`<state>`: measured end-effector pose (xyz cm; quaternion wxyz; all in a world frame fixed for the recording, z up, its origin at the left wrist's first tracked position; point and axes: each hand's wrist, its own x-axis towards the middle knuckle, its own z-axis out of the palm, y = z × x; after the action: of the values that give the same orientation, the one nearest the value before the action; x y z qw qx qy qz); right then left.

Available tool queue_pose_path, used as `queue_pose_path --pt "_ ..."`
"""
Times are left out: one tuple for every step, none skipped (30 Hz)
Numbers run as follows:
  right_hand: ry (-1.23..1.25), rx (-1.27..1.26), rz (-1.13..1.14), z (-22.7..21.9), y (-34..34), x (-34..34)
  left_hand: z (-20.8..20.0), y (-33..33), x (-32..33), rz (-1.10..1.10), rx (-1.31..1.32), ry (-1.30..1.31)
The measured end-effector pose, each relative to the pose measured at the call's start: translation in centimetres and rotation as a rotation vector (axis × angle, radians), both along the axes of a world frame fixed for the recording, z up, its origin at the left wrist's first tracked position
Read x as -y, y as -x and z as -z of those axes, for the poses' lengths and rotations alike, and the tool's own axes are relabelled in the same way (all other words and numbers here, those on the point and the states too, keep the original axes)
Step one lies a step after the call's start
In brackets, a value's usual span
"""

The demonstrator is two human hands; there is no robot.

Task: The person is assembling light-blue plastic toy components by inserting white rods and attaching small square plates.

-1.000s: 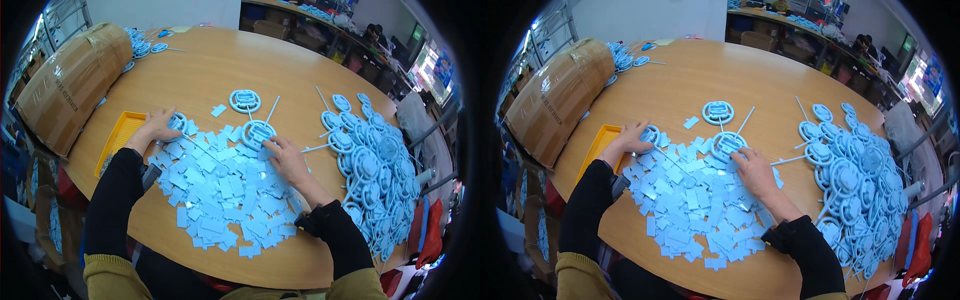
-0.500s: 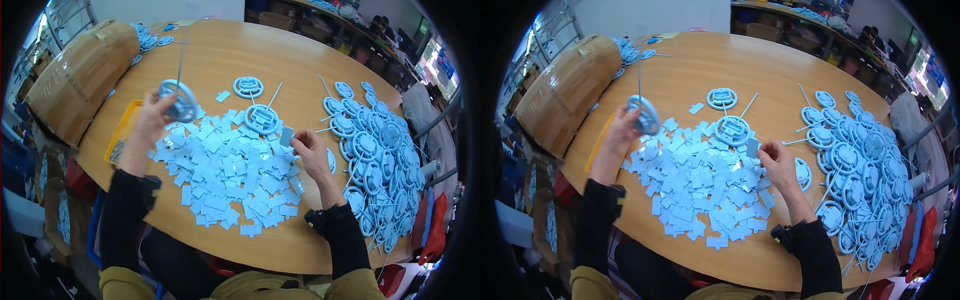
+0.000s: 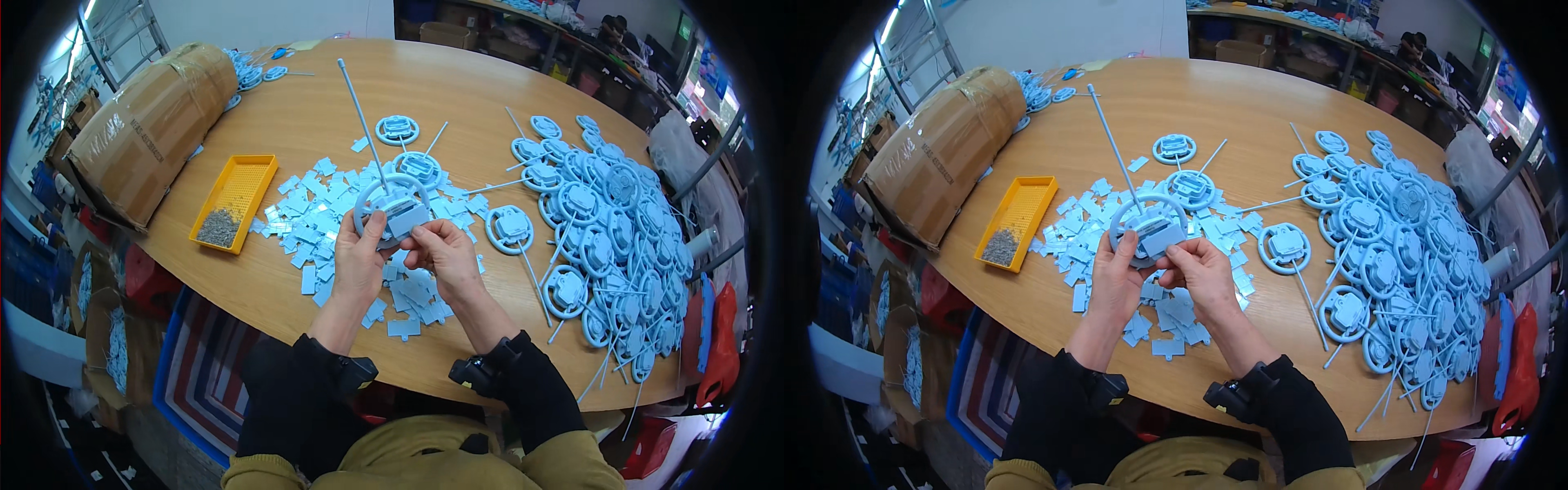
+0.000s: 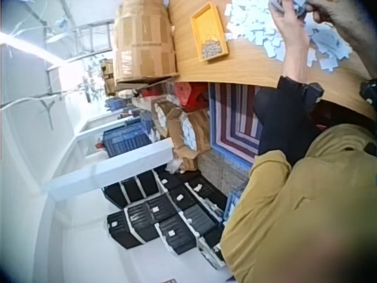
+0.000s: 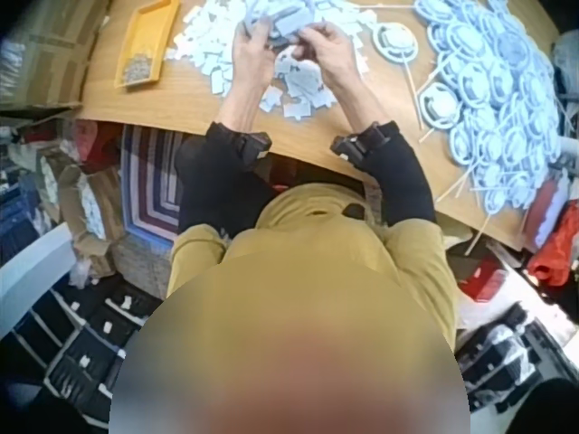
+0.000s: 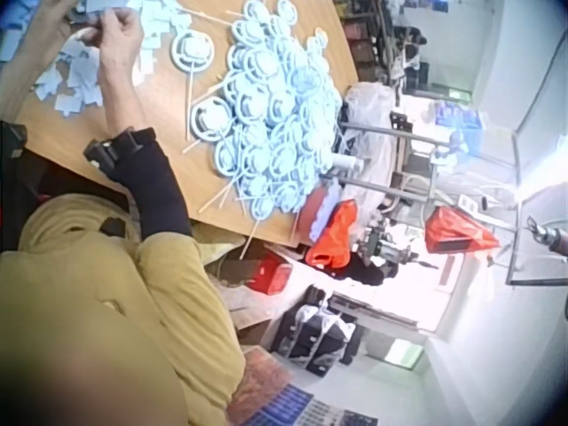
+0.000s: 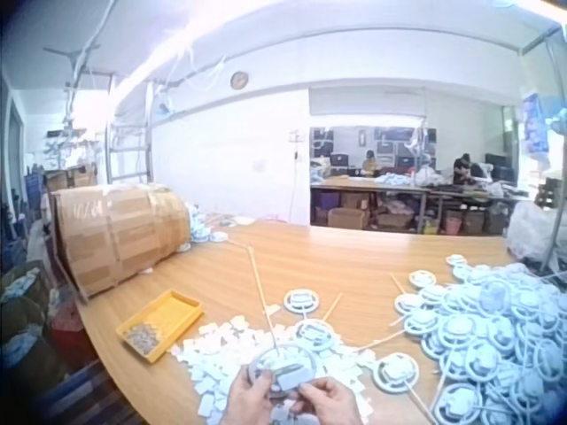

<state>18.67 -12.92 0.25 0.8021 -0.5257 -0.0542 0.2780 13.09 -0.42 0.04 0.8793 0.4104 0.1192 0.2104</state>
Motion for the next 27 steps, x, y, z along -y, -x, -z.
queue_pose_path --pt "-0.007 -0.009 -0.026 0.1 0.0 0.4 -0.2 0.2 0.5 -0.017 0.039 -0.040" --pt "-0.015 -0.018 -0.053 0.0 -0.1 0.6 -0.2 0.5 0.9 -0.034 0.078 -0.080" --pt "-0.016 -0.016 -0.050 -0.1 0.0 0.9 0.1 0.7 0.9 -0.031 0.081 -0.081" --pt "-0.007 -0.004 -0.084 -0.2 0.3 1.0 0.4 1.1 0.8 -0.026 0.096 -0.122" --pt "0.002 0.008 -0.117 -0.3 0.6 1.1 0.7 1.4 0.7 -0.021 0.110 -0.162" --pt "-0.001 0.009 -0.119 -0.3 0.7 1.1 0.8 1.6 0.7 -0.022 0.111 -0.165" --pt "-0.007 0.018 -0.157 -0.2 0.6 1.1 0.8 1.8 0.7 -0.043 0.122 -0.264" --pt "-0.013 0.027 -0.195 0.0 0.4 1.0 0.8 1.9 0.6 -0.064 0.134 -0.363" --pt "-0.016 0.026 -0.198 0.0 0.0 1.0 0.8 2.1 0.5 -0.066 0.132 -0.366" --pt "0.139 0.173 -0.233 -0.1 -0.6 1.5 0.6 2.3 0.5 -0.044 0.103 -0.353" --pt "0.297 0.319 -0.265 -0.2 -0.9 1.8 0.3 2.4 0.6 -0.021 0.074 -0.339" --pt "0.300 0.317 -0.256 -0.4 -0.9 2.3 -0.2 2.5 0.8 -0.012 0.076 -0.337" --pt "0.332 0.434 -0.157 -0.5 -0.9 2.3 -0.9 2.8 0.9 0.022 0.081 -0.230" --pt "0.364 0.549 -0.055 -0.5 -0.9 2.4 -1.3 3.0 0.9 0.057 0.085 -0.121" --pt "0.363 0.545 -0.053 -0.1 -0.9 2.2 -0.7 3.0 0.6 0.060 0.082 -0.123" --pt "0.103 0.347 -0.136 0.1 -0.8 2.2 0.2 2.9 0.2 0.087 0.098 -0.179" --pt "-0.149 0.149 -0.197 0.4 -0.9 2.8 0.1 2.5 0.7 0.132 0.117 -0.227" --pt "-0.152 0.159 -0.185 0.8 -1.0 3.1 -0.4 2.6 1.3 0.108 0.103 -0.304" --pt "-0.151 0.151 -0.215 0.6 -0.6 2.6 -0.9 3.0 1.0 0.117 0.102 -0.304" --pt "-0.134 0.140 -0.189 1.0 -0.4 2.6 -1.0 3.1 1.0 0.074 0.028 -0.466" --pt "-0.117 0.127 -0.164 1.4 -0.3 2.8 -0.9 2.8 1.2 0.030 -0.045 -0.629" --pt "-0.096 0.124 -0.135 1.5 -0.2 3.0 -0.8 2.4 1.5 -0.003 -0.049 -0.661" --pt "-0.089 0.119 -0.121 1.5 -0.3 3.6 -0.5 2.0 1.9 0.012 -0.049 -0.654" --pt "-0.080 0.118 -0.075 1.7 -0.4 4.3 -0.2 1.4 2.4 0.026 -0.067 -0.694" --pt "-0.076 0.118 -0.042 1.6 -0.5 4.8 0.0 1.2 2.7 0.026 -0.087 -0.737" --pt "-0.044 0.130 -0.001 1.8 -0.9 5.4 0.2 0.6 3.2 0.025 -0.091 -0.733" --pt "-0.039 0.127 -0.005 1.6 -1.0 6.0 0.5 -0.3 3.9 0.023 -0.085 -0.769"
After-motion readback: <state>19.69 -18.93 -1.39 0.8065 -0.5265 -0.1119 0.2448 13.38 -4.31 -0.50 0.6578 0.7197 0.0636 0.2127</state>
